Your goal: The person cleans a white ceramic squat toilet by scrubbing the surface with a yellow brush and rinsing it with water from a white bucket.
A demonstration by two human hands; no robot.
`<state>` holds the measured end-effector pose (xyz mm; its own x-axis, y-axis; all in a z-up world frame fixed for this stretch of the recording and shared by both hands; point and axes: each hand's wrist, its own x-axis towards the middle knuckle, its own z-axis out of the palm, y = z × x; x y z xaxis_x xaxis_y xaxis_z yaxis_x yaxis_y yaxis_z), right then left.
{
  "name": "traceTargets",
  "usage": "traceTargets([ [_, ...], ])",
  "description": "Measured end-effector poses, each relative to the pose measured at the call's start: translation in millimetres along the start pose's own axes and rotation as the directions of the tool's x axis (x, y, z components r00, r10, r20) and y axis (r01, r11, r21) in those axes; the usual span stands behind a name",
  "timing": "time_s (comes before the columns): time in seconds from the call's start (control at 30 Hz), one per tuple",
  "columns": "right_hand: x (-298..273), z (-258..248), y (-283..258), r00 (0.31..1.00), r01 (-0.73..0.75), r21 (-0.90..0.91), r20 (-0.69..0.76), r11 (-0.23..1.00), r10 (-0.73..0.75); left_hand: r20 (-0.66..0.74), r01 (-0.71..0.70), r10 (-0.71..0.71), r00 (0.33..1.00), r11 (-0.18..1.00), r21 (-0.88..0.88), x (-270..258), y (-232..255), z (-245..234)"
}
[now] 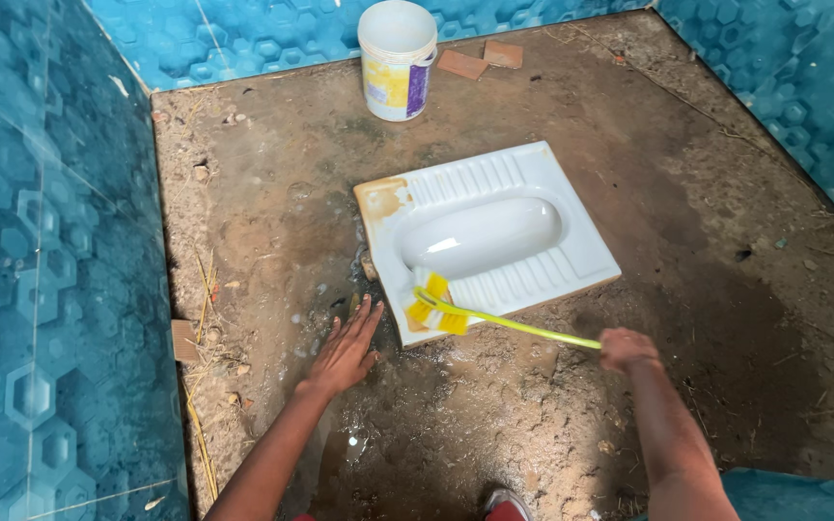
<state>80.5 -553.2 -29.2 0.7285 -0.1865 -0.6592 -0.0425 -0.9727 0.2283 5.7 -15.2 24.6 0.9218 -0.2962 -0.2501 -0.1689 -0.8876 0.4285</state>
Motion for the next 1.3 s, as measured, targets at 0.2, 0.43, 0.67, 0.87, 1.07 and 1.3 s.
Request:
traceTargets([
  [0.2, -3.6, -1.6, 12.3, 0.998, -0.010, 0.000, -0.065, 1.000, 0.010, -0.006, -0.032, 0.032, 0.999, 0.999, 0.012, -1.2, -8.8, 10.7],
  [0.43, 14.6, 14.3, -34.3, 0.971, 0.126, 0.070, -0.215, 0.990, -0.109, -0.030, -0.033, 0.032, 0.999, 0.999, -0.035, 11.5, -19.1, 20.0],
  [0.67, -19.3, 11.3, -25.9, 0.979, 0.175, 0.013, -0.108, 0.984, -0.173, -0.013, -0.085, 0.085, 0.996, 0.996, 0.003, 23.4, 1.8, 28.9],
  [0.87, -37.0, 32.5, -32.8, 0.855, 0.468, -0.013, -0.245, 0.884, -0.457, 0.003, -0.143, 0.143, 0.990, 0.990, 0.001, 38.4, 17.6, 33.0],
  [1.07, -32.3, 42.4, -13.8, 0.997, 0.062, 0.526, 0.006, 0.848, -0.077, 0.044, -0.170, 0.169, 0.985, 0.985, 0.013, 55.6, 48.3, 41.5],
  [1.3, -20.3, 39.4, 64.9, 0.934, 0.031, -0.069, -0.354, 0.997, -0.054, 0.039, -0.261, 0.261, 0.964, 0.965, -0.020, 50.7, 62.1, 41.7],
])
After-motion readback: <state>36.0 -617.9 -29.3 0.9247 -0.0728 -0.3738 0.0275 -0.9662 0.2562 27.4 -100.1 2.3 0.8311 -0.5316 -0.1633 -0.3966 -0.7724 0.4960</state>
